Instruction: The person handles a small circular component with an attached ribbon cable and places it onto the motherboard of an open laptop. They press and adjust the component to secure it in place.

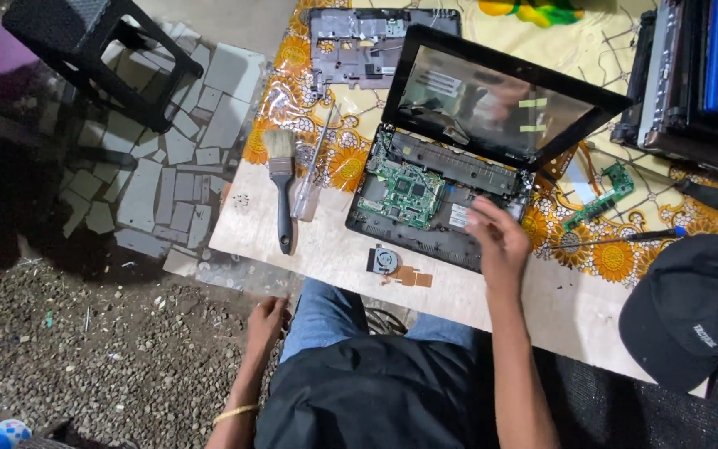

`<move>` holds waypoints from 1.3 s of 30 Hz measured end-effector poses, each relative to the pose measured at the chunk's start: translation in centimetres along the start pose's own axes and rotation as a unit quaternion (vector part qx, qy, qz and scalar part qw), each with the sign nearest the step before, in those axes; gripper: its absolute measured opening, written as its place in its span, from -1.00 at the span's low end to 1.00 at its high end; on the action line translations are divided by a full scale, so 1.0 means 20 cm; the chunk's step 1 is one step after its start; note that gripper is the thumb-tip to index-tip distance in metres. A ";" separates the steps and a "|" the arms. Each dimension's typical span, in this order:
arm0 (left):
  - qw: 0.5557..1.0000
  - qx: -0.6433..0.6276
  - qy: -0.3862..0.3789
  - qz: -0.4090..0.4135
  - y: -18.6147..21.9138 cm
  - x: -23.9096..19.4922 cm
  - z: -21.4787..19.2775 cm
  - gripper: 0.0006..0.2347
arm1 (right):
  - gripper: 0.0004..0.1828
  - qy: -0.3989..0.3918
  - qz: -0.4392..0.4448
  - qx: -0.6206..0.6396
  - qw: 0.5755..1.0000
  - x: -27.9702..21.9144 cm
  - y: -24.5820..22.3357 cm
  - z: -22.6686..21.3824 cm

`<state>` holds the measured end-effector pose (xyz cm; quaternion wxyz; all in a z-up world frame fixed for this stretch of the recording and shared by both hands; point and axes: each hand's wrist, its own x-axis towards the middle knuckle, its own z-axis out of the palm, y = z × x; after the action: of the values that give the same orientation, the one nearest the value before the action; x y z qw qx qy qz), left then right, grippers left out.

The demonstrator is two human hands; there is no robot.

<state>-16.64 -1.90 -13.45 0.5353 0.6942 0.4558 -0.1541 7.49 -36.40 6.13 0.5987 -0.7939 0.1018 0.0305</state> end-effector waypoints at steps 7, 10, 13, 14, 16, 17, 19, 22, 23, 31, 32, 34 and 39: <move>0.989 0.014 -0.145 0.040 0.09 -0.12 -0.05 -0.68 | -0.77 0.089 0.001 0.140 0.986 -0.21 0.11 -0.27; 0.977 0.030 -0.201 0.061 0.14 -0.27 -0.17 -0.68 | -0.80 0.159 0.063 0.152 0.973 -0.26 0.19 -0.36; 0.957 -0.019 -0.283 0.058 0.21 -0.44 -0.26 -0.66 | -0.76 0.197 0.079 0.174 0.962 -0.31 0.31 -0.45; 0.965 -0.007 -0.259 0.049 0.22 -0.45 -0.26 -0.69 | -0.79 0.212 0.083 0.182 0.957 -0.30 0.35 -0.45; 0.971 0.007 -0.235 0.042 0.31 -0.46 -0.25 -0.72 | -0.82 0.229 0.085 0.192 0.951 -0.29 0.37 -0.45; 0.966 0.077 -0.221 0.111 0.38 -0.46 -0.24 -0.69 | -0.83 0.234 0.095 0.185 0.950 -0.28 0.34 -0.44; 0.951 0.144 -0.211 0.173 0.51 -0.54 -0.22 -0.67 | -0.83 0.241 0.109 0.171 0.949 -0.28 0.34 -0.45; 0.929 0.098 -0.243 0.262 0.77 -0.64 -0.17 -0.70 | -0.78 0.227 0.109 0.175 0.952 -0.21 0.34 -0.48; 0.924 0.080 -0.226 0.298 0.82 -0.66 -0.15 -0.71 | -0.75 0.222 0.098 0.176 0.954 -0.19 0.33 -0.50; 0.937 -0.027 -0.048 0.345 0.96 -0.39 0.08 -0.71 | -0.76 0.187 -0.003 0.136 0.973 0.21 0.27 -0.59; 0.933 -0.023 -0.039 0.358 0.96 -0.35 0.09 -0.74 | -0.81 0.154 -0.011 0.103 0.983 0.22 0.16 -0.56; 0.928 -0.020 -0.032 0.370 0.99 -0.34 0.11 -0.76 | -0.85 0.122 -0.018 0.068 0.990 0.20 0.02 -0.50; 0.832 0.253 -0.076 0.488 1.15 -0.62 0.15 -0.57 | -0.78 0.052 0.004 0.118 0.992 0.04 0.01 -0.29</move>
<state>-4.05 -10.60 8.01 0.3797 0.9236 -0.0394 -0.0351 7.76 -42.04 7.33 0.6821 -0.7177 0.1389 -0.0204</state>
